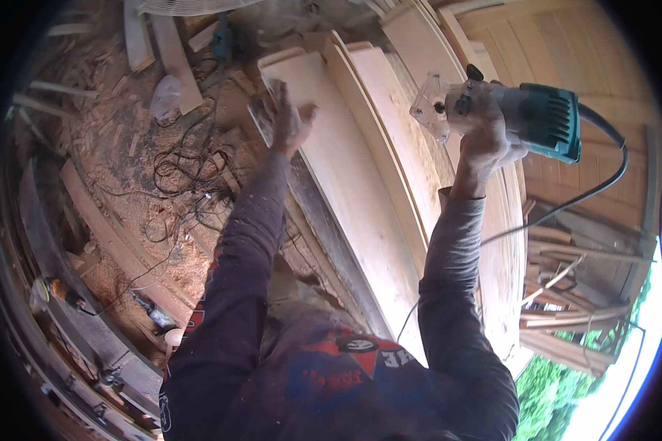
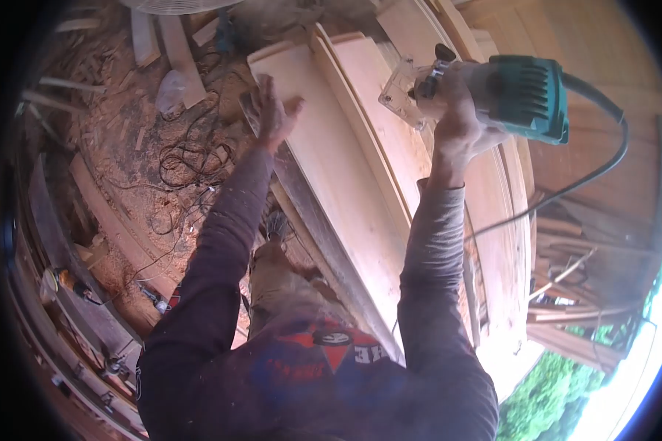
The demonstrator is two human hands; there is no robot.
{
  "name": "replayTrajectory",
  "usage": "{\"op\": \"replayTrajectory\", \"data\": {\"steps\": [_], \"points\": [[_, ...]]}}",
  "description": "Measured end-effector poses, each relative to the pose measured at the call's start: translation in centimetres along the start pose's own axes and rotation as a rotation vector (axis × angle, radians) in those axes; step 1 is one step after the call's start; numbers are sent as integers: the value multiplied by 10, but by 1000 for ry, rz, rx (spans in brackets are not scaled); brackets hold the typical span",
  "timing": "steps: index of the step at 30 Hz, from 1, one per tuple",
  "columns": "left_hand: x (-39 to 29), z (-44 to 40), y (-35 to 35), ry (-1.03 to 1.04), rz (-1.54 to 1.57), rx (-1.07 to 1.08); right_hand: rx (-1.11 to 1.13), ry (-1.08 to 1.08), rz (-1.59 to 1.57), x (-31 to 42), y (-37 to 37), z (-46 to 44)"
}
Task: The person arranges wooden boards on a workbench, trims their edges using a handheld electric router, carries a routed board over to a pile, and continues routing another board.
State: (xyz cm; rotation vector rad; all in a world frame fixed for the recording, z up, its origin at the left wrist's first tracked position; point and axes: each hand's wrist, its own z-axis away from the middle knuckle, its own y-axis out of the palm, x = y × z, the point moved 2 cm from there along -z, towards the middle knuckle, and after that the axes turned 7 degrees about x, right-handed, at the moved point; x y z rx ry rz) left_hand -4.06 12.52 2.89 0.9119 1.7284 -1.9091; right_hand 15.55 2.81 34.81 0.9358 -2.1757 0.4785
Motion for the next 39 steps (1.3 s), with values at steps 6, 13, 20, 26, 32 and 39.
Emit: {"op": "replayTrajectory", "data": {"steps": [6, 13, 20, 26, 32, 39], "points": [[-5, 165, -25, 160, 184, 72, -39, -44, 240, 83, -214, 89], [-29, 436, 6, 323, 216, 225, -171, 760, -208, 227, -408, 209], [-146, 557, 106, 596, 393, 703, -284, 940, 298, 413, -515, 379], [-175, 588, 129, 601, -93, 704, -785, 743, 618, 585, -569, 529], [-218, 683, 128, 895, 92, 964, -1130, 735, 1566, 705, -535, 627], [-293, 859, 175, 685, 385, 2057, -1489, 460, 1462, 775, -450, 673]]}}
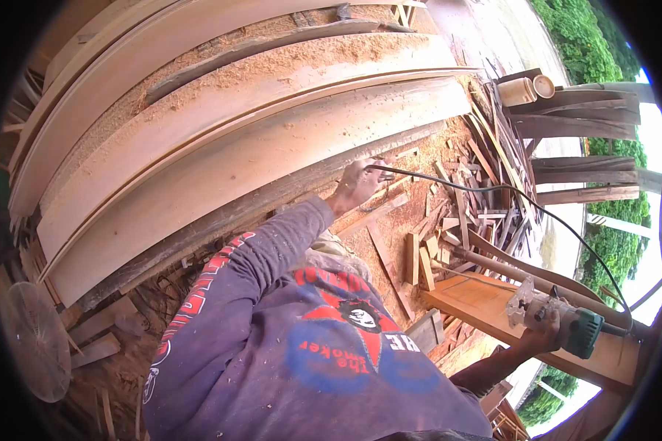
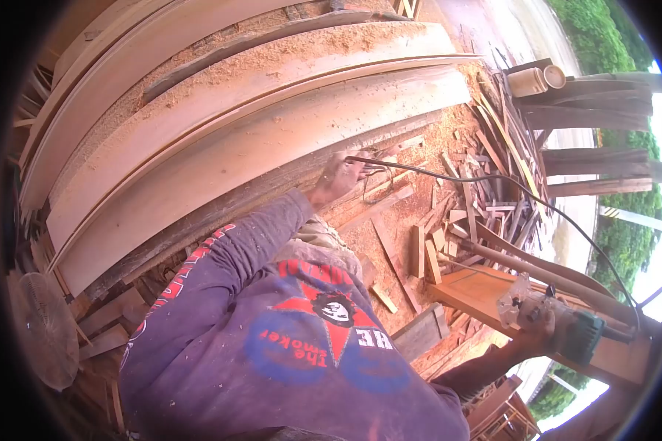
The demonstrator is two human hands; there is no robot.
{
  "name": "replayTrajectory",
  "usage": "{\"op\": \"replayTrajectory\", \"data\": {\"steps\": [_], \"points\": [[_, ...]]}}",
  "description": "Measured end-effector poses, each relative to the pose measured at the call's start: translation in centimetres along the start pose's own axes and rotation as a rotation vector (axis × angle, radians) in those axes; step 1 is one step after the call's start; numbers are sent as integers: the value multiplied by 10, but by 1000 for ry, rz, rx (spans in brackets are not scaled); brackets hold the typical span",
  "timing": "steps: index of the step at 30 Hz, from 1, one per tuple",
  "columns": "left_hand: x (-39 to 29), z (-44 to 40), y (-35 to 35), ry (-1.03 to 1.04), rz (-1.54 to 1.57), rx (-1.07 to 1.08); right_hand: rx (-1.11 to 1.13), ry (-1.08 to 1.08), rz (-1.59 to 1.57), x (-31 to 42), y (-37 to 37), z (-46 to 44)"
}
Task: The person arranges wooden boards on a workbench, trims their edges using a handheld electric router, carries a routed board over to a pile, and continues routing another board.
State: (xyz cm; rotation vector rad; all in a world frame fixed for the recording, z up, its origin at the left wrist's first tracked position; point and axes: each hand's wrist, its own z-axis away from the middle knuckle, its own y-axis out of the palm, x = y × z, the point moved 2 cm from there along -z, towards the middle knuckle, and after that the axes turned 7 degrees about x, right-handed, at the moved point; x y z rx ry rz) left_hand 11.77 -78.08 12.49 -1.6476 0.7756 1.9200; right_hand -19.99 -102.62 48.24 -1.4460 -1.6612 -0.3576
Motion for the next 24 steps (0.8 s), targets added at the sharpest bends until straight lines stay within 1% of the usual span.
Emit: {"op": "replayTrajectory", "data": {"steps": [1, 3, 5, 6, 7, 8, 9, 10, 11, 13, 15, 16, 17, 19, 20, 21, 22, 23, 24], "points": [[-2, -15, 35, 41, 157, 175, -52, 42, 67, 0, -14, 5], [-43, 0, 70, -330, -81, 784, -111, 75, 130, 1, -31, 11], [16, 21, 97, -206, -612, 1128, -106, 27, 168, -1, -39, 11], [23, 38, 84, -89, -750, 919, -100, 24, 165, -5, -43, 8], [30, 56, 57, 20, -878, 697, -43, -15, 296, -11, -46, 2], [40, 70, 30, 9, -878, 684, 14, -52, 425, -18, -45, -4], [53, 86, -1, -159, -841, 607, 73, -90, 551, -24, -41, -7], [70, 107, -34, -328, -796, 526, 60, -98, 605, -7, 1, -6], [74, 137, -67, -315, -745, 370, 86, -101, 587, -6, 27, -12], [47, 203, -137, -614, -150, 220, 338, -303, 237, -9, 89, -23], [28, 283, -190, -631, 132, -98, 526, -438, 184, -17, 141, -44], [4, 322, -209, -611, 226, -303, 595, -633, 413, -4, 179, -46], [-13, 361, -224, -579, 318, -508, 622, -847, 508, 7, 218, -47], [-10, 447, -251, -359, 489, -907, 614, -1371, 624, 39, 295, -39], [-5, 492, -258, -224, 575, -1143, 608, -1520, 563, 62, 332, -27], [1, 537, -257, -76, 655, -1373, 805, -1476, 278, 102, 372, -4], [6, 582, -246, 25, 682, -1564, 999, -1420, -3, 142, 412, 19], [11, 624, -230, 132, 704, -1750, 1129, -1359, -143, 166, 444, 38], [23, 662, -209, 214, 763, -1976, 1101, -1413, -233, 181, 476, 56]]}}
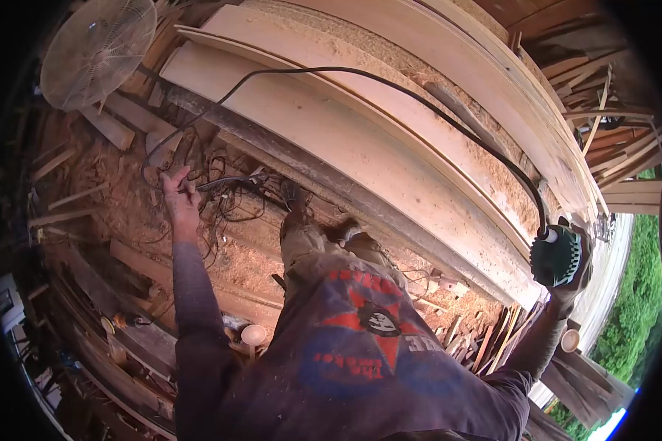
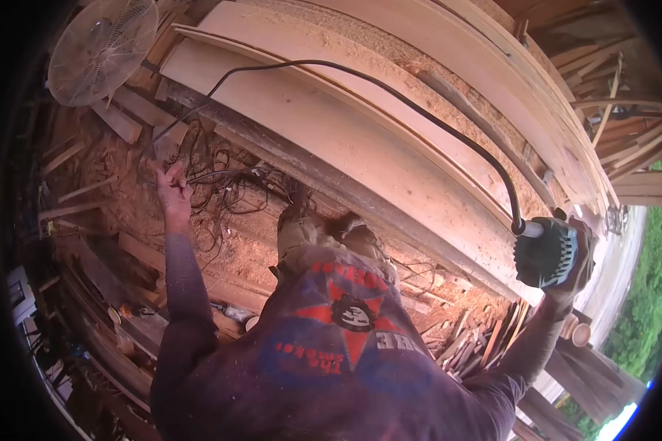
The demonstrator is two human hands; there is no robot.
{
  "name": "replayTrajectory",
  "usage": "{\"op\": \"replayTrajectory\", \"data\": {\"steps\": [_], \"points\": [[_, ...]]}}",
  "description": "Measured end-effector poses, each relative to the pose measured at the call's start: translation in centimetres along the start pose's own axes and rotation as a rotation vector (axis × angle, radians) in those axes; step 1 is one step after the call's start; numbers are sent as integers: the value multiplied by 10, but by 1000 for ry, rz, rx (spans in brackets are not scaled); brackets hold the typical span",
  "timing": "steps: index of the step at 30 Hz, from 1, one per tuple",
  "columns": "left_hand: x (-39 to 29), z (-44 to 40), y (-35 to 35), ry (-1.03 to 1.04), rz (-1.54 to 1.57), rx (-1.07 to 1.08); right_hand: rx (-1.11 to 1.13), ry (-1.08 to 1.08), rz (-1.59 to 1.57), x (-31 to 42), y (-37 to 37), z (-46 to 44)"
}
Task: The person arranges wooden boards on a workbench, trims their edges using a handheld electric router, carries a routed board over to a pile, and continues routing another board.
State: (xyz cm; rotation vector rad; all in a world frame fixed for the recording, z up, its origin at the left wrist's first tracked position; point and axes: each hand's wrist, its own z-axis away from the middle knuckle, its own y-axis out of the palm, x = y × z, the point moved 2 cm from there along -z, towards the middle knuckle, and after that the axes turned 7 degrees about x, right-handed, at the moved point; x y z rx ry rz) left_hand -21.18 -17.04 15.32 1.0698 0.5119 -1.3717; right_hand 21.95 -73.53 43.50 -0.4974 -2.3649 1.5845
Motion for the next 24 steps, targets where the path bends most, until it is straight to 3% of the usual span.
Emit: {"op": "replayTrajectory", "data": {"steps": [3, 4, 6, 7, 8, 9, 10, 12, 14, 15, 17, 18, 19, 20, 21, 22, 23, 24], "points": [[23, 14, -165, 176, 351, -549, -10, -66, -317, 6, 75, -103], [44, 36, -196, 128, 593, -669, 3, -57, -467, 13, 99, -141], [82, 73, -210, -83, 1028, -755, -55, -162, -273, 65, 143, -217], [104, 82, -186, -243, 1215, -708, -70, -90, -638, 90, 172, -250], [148, 69, -174, -376, 1244, -611, -59, -81, -690, 106, 202, -280], [171, 60, -141, -471, 1161, -151, -102, -147, -825, 137, 229, -313], [169, 43, -83, -477, 1199, -2, -169, -330, -549, 155, 262, -340], [173, -15, -15, -317, 911, 162, -243, -419, -700, 212, 299, -398], [121, -76, 42, -47, 555, 283, -222, -350, -891, 252, 334, -441], [92, -110, 61, 96, 413, 354, -182, -221, -1165, 275, 349, -460], [19, -165, 90, 468, 192, 257, -81, -291, -1042, 284, 388, -488], [-24, -188, 102, 494, 125, 160, -24, -203, -1245, 303, 395, -502], [-62, -207, 110, 513, 58, 62, -12, -208, -1244, 314, 403, -511], [-86, -226, 111, 506, 66, 53, -74, -302, -1055, 323, 410, -517], [-107, -240, 113, 539, -173, 41, -80, -348, -964, 329, 415, -521], [-114, -257, 113, 567, -415, 27, -89, -394, -873, 335, 420, -525], [-112, -273, 111, 562, -411, 19, -103, -438, -785, 341, 424, -528], [-109, -285, 112, 650, -576, 49, -24, -357, -924, 341, 436, -530]]}}
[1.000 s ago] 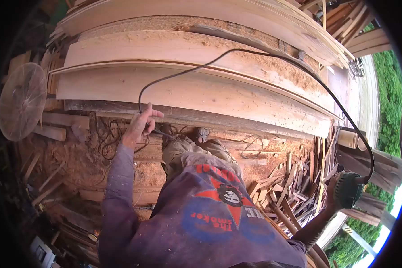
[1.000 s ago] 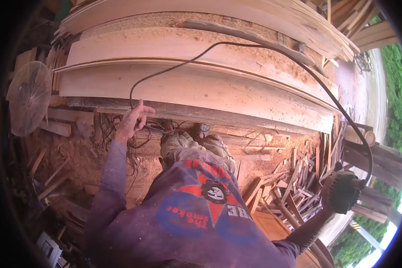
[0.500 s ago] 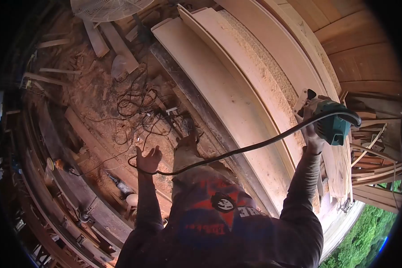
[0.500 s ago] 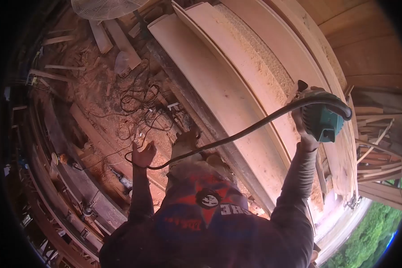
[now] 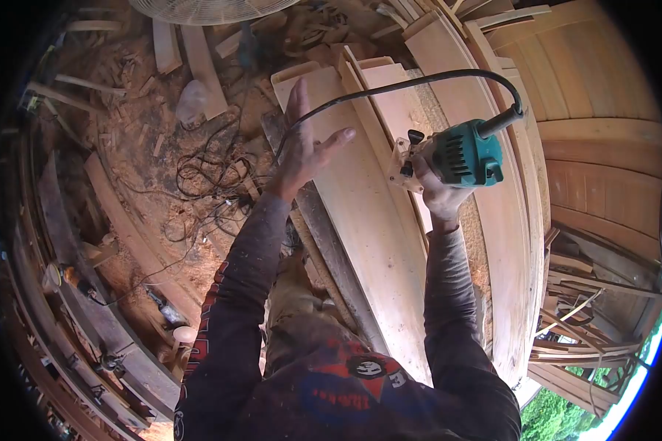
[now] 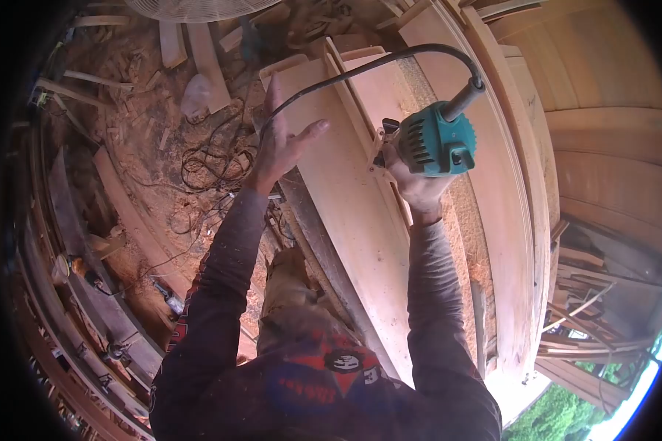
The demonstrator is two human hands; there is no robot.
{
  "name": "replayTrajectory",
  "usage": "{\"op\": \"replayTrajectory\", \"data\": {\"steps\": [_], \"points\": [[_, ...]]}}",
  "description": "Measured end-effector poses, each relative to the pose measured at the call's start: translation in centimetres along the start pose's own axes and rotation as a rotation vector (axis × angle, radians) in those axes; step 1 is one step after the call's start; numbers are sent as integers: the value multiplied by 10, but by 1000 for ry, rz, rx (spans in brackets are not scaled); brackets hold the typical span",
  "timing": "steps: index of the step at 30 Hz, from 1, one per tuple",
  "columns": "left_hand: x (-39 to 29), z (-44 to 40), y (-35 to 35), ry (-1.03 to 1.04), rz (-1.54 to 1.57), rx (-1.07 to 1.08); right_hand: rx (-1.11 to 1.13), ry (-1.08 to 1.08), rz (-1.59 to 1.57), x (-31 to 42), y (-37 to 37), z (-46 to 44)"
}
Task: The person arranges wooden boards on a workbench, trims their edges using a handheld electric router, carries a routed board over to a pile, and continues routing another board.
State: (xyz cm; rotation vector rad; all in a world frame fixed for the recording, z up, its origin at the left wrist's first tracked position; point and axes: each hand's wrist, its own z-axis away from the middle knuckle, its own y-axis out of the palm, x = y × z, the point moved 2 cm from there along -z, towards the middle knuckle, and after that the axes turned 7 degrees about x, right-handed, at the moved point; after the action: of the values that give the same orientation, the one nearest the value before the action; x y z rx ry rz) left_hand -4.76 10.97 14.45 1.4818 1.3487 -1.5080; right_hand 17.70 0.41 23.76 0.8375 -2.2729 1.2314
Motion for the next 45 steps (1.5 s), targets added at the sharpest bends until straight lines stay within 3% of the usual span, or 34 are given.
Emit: {"op": "replayTrajectory", "data": {"steps": [1, 3, 5, 7, 8, 10, 11, 12, 15, 16, 17, 20, 22, 23, 24, 29, 33, 35, 39, 41, 44, 45], "points": [[8, -6, 4, 97, -154, 57, 9, 101, -142, -10, 7, 0], [18, -4, 12, 99, -148, 100, 57, 48, -68, -20, 16, -3], [19, 5, 22, 106, -137, 141, 83, 137, -404, -10, 23, -18], [22, 4, 32, 90, -35, 182, 123, 150, -426, -26, 38, -24], [25, 1, 35, 84, -35, 171, 136, 33, -231, -30, 45, -29], [23, -5, 43, -253, 445, 456, 262, -231, 189, -29, 54, -46], [23, -6, 48, -256, 449, 451, 281, -379, 377, -28, 58, -54], [24, -11, 55, -244, 555, 418, 255, -389, 424, -32, 65, -62], [32, -17, 62, -262, 798, 353, 177, -344, 296, -39, 84, -92], [35, -18, 63, -293, 926, 327, 142, -253, 116, -42, 89, -101], [38, -20, 64, -296, 931, 322, 105, -157, -63, -43, 94, -110], [46, -28, 64, -272, 828, 210, 62, -149, -144, -34, 111, -137], [52, -44, 57, -272, 842, 15, 2, -134, -289, -26, 120, -149], [54, -51, 54, -274, 844, 2, 14, -137, -295, -30, 121, -153], [55, -57, 50, -284, 822, -17, 49, -319, -30, -32, 119, -160], [55, -79, 39, -317, 863, -22, 59, -179, -333, -42, 137, -169], [61, -92, 33, -323, 833, -34, 104, -230, -288, -56, 145, -177], [64, -98, 31, -309, 812, -45, 126, -138, -402, -54, 152, -184], [68, -114, 25, -297, 772, -74, 175, -272, -262, -62, 161, -202], [68, -121, 25, -295, 755, -91, 252, -417, -91, -68, 159, -213], [67, -126, 25, -261, 783, -173, 173, -774, 275, -58, 162, -220], [66, -127, 25, -267, 794, -165, 168, -771, 247, -58, 162, -221]]}}
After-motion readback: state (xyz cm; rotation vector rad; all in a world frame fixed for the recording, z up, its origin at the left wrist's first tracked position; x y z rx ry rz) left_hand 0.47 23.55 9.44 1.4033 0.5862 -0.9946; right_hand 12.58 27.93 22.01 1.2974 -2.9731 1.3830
